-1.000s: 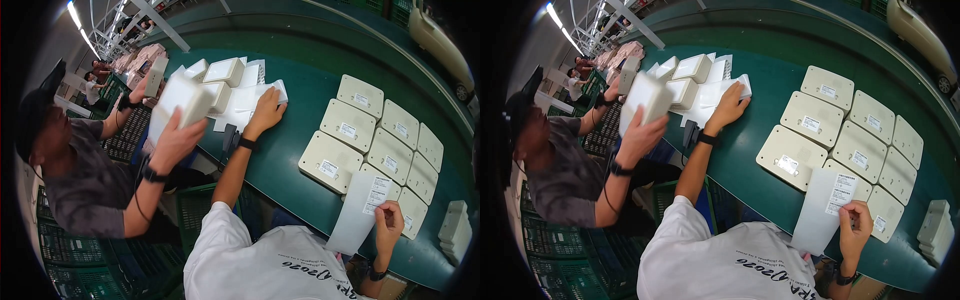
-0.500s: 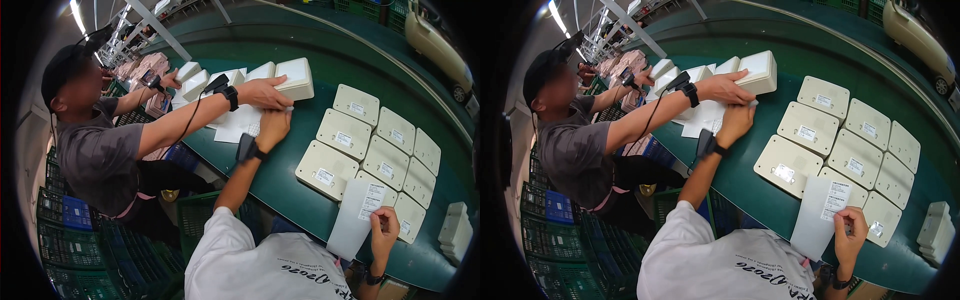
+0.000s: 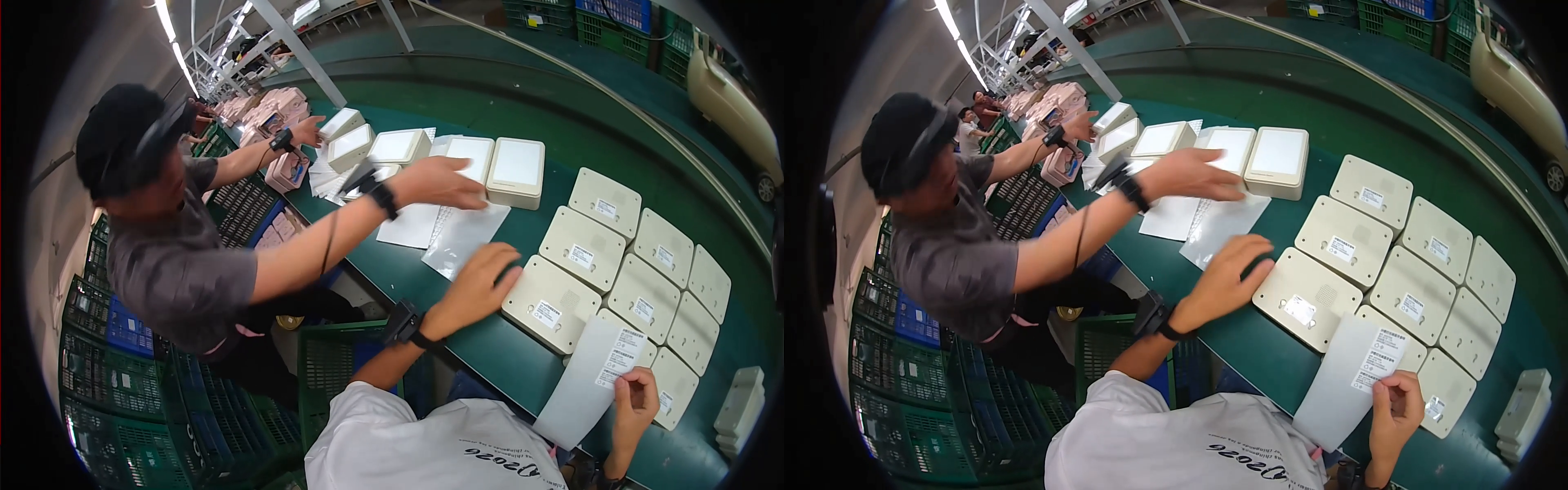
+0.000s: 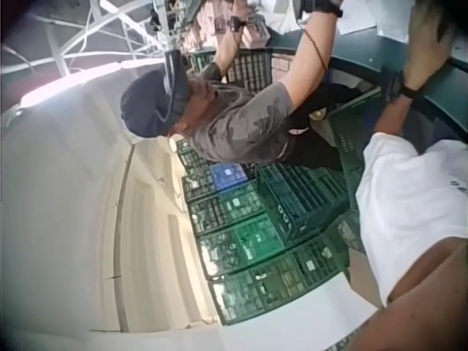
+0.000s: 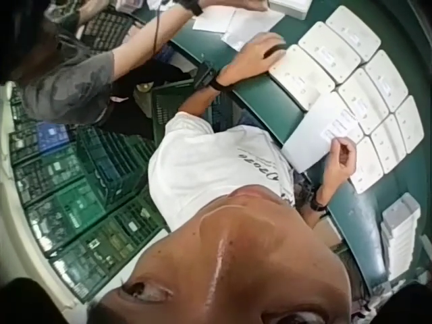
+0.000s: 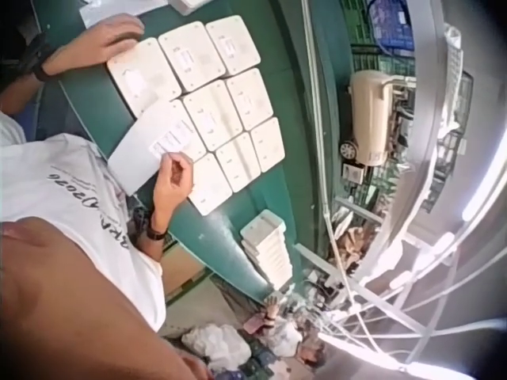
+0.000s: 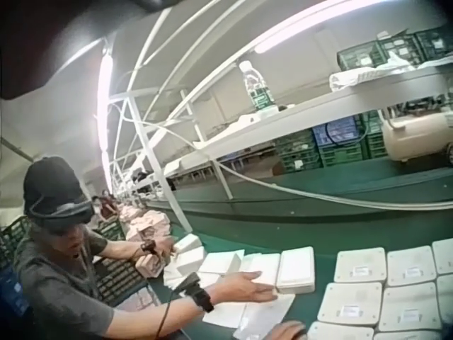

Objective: The person takes white plastic devices from a green crate and places them on a green table. They then peel stickers from a sheet and apply them to the back of each device before pressing small white pads onto the corners.

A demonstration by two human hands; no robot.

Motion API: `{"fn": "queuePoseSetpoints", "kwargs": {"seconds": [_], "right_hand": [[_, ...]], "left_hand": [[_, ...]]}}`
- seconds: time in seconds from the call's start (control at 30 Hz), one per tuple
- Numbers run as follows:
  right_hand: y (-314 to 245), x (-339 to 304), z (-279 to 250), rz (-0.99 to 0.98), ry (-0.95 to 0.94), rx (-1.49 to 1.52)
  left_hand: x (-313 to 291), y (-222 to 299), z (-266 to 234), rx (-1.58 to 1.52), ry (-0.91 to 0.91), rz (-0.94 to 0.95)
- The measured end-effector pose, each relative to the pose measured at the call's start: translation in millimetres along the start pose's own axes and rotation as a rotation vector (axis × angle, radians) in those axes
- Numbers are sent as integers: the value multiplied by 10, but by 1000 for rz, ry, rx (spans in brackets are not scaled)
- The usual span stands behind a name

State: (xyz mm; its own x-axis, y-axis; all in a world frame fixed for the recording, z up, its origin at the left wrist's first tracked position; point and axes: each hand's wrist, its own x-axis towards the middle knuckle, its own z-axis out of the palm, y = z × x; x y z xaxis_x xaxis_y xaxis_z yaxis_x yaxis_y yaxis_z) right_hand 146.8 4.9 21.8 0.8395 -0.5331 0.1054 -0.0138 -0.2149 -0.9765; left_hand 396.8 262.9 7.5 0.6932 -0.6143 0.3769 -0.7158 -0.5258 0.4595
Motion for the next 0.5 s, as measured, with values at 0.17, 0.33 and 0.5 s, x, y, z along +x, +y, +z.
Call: {"fn": "queuePoseSetpoints", "kwargs": {"seconds": [0.17, 0.33, 0.5], "right_hand": [[-199, -13, 11, -88, 77, 226], [-344, 87, 137, -213, 83, 268], [-428, 139, 118, -150, -57, 223]], "left_hand": [[-66, 862, -158, -613, -82, 33], [12, 1207, -80, -1529, -522, -140], [79, 1322, 80, -1426, -694, -370]]}}
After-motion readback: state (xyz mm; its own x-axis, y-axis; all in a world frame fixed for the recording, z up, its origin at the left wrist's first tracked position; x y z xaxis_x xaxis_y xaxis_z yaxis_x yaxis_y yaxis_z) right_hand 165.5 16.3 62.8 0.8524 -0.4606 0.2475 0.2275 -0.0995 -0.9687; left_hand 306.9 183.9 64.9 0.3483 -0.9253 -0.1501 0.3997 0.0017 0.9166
